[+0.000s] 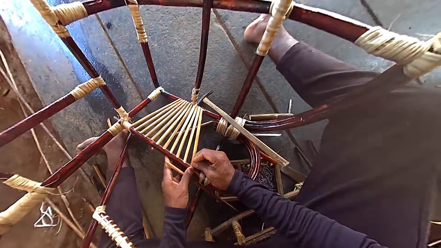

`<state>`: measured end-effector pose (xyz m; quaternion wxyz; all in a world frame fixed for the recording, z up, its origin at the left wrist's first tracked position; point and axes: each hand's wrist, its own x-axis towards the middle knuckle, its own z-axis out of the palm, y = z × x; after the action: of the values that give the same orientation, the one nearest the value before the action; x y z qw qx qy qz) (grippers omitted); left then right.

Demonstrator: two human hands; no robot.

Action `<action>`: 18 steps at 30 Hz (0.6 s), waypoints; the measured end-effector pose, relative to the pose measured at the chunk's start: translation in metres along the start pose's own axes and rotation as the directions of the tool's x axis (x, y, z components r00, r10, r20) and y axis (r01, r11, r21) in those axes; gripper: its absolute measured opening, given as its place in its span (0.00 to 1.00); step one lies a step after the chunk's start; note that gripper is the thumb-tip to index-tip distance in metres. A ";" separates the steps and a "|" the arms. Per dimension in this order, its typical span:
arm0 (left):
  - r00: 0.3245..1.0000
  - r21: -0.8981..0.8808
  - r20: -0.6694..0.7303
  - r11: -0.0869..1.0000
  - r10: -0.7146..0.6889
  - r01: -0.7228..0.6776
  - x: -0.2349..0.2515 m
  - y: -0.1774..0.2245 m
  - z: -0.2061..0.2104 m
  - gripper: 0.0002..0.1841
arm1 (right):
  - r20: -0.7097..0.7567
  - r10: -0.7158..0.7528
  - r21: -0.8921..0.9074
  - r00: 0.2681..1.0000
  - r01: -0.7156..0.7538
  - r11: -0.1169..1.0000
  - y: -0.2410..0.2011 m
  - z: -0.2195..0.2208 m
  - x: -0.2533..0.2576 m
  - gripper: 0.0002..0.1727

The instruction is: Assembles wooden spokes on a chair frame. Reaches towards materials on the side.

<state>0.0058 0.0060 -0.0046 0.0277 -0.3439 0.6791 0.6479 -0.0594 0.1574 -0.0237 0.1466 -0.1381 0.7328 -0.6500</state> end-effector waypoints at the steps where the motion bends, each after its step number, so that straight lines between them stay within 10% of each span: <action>1: 1.000 -0.009 0.002 1.000 -0.004 0.004 0.000 0.001 0.001 0.52 | -0.001 0.002 -0.009 1.000 -0.002 1.000 0.000 0.000 0.000 0.02; 8: 1.000 0.008 0.011 1.000 -0.011 0.010 -0.001 0.003 -0.001 0.51 | 0.126 -0.222 -0.304 0.967 0.250 0.919 -0.006 0.005 0.003 0.06; 11: 0.999 -0.012 -0.010 0.999 -0.039 0.039 0.001 0.005 0.002 0.51 | 0.252 -0.025 -0.375 0.967 0.121 0.919 -0.023 -0.032 0.026 0.24; 14: 0.998 -0.004 -0.015 0.999 -0.054 0.054 -0.001 0.002 0.001 0.52 | 0.085 0.236 -0.693 0.968 -0.113 0.712 -0.028 -0.087 0.055 0.40; 18: 0.998 0.022 -0.023 0.998 -0.050 0.050 0.000 0.000 0.000 0.52 | -0.045 0.560 -0.788 0.827 -0.374 0.489 -0.011 -0.113 0.090 0.33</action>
<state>0.0052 0.0059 -0.0045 0.0402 -0.3677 0.6779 0.6353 -0.1869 0.2240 -0.0033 0.3240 -0.0517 0.9255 -0.1893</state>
